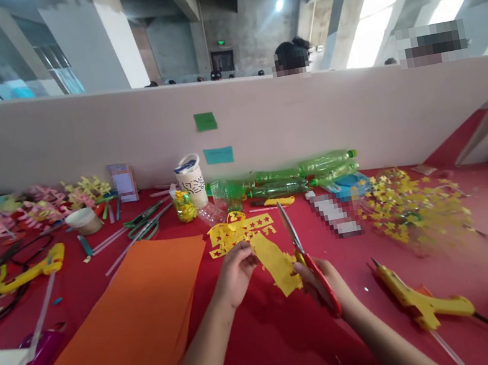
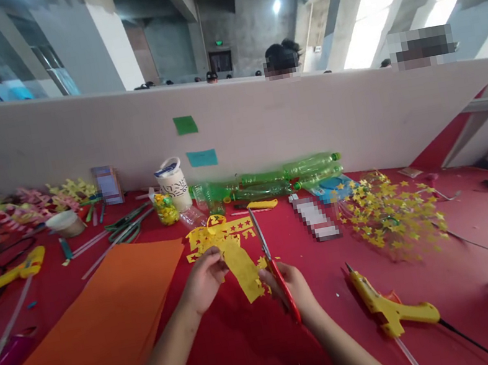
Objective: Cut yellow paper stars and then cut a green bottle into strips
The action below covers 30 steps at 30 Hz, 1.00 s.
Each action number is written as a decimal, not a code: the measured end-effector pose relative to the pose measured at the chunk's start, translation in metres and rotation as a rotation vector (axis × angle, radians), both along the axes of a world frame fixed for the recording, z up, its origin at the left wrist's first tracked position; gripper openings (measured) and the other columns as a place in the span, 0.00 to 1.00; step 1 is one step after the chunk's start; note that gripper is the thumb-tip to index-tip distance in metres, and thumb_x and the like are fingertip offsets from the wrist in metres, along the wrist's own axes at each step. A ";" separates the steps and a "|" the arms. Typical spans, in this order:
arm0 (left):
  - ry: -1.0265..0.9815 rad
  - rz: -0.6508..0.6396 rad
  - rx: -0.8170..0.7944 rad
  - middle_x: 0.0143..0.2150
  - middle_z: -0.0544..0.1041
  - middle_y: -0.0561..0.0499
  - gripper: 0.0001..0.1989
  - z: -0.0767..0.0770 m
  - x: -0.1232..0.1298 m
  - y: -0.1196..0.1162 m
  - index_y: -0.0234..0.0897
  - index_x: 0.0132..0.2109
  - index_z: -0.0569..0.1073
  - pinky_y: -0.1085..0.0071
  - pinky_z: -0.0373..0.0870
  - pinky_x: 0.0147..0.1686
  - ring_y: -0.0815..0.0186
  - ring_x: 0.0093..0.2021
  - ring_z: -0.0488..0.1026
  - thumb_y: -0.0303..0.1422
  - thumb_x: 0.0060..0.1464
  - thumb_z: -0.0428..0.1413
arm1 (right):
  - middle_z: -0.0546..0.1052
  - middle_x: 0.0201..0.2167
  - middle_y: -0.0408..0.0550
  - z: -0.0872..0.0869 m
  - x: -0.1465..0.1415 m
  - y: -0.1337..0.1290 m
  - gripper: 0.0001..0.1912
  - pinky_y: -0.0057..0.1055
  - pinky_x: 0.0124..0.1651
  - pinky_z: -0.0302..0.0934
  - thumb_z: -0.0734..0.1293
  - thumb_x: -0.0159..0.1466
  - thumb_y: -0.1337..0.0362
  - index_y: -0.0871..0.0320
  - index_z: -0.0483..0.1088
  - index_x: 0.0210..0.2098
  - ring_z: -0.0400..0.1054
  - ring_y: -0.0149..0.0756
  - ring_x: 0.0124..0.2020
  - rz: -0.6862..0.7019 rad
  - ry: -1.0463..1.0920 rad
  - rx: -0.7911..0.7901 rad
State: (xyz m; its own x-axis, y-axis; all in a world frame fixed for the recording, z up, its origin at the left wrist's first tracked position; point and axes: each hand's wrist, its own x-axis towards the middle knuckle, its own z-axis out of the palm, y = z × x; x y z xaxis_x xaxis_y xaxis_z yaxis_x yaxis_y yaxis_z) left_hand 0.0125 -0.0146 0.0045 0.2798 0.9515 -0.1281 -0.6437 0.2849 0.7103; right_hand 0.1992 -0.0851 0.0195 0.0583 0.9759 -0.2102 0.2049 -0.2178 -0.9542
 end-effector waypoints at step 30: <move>0.680 -0.142 0.216 0.39 0.76 0.49 0.15 -0.014 0.019 -0.024 0.38 0.42 0.73 0.65 0.68 0.44 0.58 0.43 0.73 0.44 0.53 0.57 | 0.59 0.09 0.32 0.004 -0.011 -0.005 0.15 0.22 0.13 0.48 0.66 0.55 0.57 0.54 0.56 0.22 0.54 0.26 0.09 -0.132 0.096 0.000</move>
